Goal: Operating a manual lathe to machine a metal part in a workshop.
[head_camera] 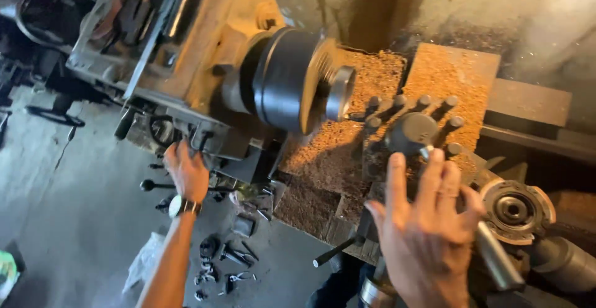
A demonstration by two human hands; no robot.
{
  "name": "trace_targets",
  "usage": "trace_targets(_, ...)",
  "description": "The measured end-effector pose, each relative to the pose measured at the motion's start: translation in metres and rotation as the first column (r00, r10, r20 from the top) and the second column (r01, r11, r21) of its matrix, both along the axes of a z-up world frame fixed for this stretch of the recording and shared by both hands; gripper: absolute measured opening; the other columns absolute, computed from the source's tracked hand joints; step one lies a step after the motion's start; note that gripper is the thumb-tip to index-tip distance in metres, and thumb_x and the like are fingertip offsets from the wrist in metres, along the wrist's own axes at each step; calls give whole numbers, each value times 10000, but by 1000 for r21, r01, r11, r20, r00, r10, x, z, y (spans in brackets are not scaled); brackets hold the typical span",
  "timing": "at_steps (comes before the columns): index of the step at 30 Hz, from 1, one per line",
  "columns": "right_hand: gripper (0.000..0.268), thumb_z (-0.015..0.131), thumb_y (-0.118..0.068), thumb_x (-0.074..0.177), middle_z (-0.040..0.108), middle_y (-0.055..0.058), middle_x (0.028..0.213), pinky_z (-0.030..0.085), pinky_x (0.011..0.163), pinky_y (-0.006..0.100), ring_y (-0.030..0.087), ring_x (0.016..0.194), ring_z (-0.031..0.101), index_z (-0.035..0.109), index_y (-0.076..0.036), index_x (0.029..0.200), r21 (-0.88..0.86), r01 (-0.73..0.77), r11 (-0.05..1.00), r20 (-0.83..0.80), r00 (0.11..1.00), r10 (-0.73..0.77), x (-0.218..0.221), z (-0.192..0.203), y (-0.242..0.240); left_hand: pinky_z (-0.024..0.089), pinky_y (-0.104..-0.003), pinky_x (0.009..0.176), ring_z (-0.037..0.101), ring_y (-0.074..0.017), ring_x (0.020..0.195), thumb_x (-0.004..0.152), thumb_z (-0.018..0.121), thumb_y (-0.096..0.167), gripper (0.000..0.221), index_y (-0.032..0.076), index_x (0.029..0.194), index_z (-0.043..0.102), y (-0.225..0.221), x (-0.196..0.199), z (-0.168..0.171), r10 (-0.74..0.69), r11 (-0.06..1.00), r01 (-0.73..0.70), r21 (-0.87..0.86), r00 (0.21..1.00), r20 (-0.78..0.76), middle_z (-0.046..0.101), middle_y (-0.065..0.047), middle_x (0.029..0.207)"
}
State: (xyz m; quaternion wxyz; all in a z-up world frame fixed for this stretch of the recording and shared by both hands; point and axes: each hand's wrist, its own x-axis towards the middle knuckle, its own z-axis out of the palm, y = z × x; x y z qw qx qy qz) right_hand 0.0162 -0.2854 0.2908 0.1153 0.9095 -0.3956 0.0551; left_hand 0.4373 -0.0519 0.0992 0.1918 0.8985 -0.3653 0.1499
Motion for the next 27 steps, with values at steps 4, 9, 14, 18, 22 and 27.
trace_targets(4, 762, 683, -597, 740, 603, 331, 1365, 390, 996, 493, 403, 1226, 552, 660, -150, 1356, -26, -21, 999, 92, 996, 24, -6, -29, -1, 471, -484, 1030, 542, -411, 1221, 975, 658, 64, 358, -56, 1304, 578, -30, -115, 67, -195, 944, 178, -278, 980, -34, 523, -234, 1311)
trace_targets(9, 580, 606, -463, 946, 577, 261, 1410, 372, 1037, 447, 340, 1211, 581, 563, -128, 1417, -221, -86, 972, -185, 982, 45, -9, -27, -5, 582, -327, 861, 730, -197, 969, 891, 693, 7, 281, 51, 1168, 681, -70, -232, 110, -492, 866, 380, -324, 762, -421, 722, -99, 1114)
trace_targets(14, 599, 500, -456, 951, 552, 267, 1430, 354, 1065, 462, 355, 1243, 573, 517, -89, 1424, -168, -67, 983, -120, 992, 47, -8, -22, -5, 592, -325, 856, 737, -229, 982, 901, 696, 4, 294, 32, 1193, 672, -108, -272, 125, -566, 823, 406, -397, 644, -515, 714, -117, 1145)
trace_targets(18, 504, 508, -305, 964, 549, 260, 1448, 345, 1086, 450, 346, 1285, 557, 546, -78, 1412, -195, -72, 978, -117, 992, 49, -8, -12, -5, 578, -331, 880, 732, -258, 1000, 907, 703, 6, 297, 19, 1201, 660, -122, -284, 130, -593, 805, 435, -405, 630, -501, 715, -129, 1150)
trace_targets(22, 506, 505, -299, 954, 551, 265, 1441, 343, 1080, 451, 347, 1281, 559, 566, -71, 1402, -183, -80, 980, -102, 993, 62, -8, -13, -5, 578, -330, 860, 737, -246, 973, 890, 710, -6, 318, 20, 1204, 667, -124, -291, 126, -578, 816, 427, -390, 627, -523, 713, -135, 1140)
trace_targets(27, 508, 499, -313, 946, 544, 276, 1437, 340, 1074, 454, 352, 1270, 560, 569, -65, 1383, -149, -81, 985, -73, 995, 71, -9, -14, -5, 574, -332, 851, 731, -248, 956, 843, 688, -54, 384, 14, 1220, 662, -123, -294, 123, -576, 817, 430, -384, 601, -554, 695, -142, 1129)
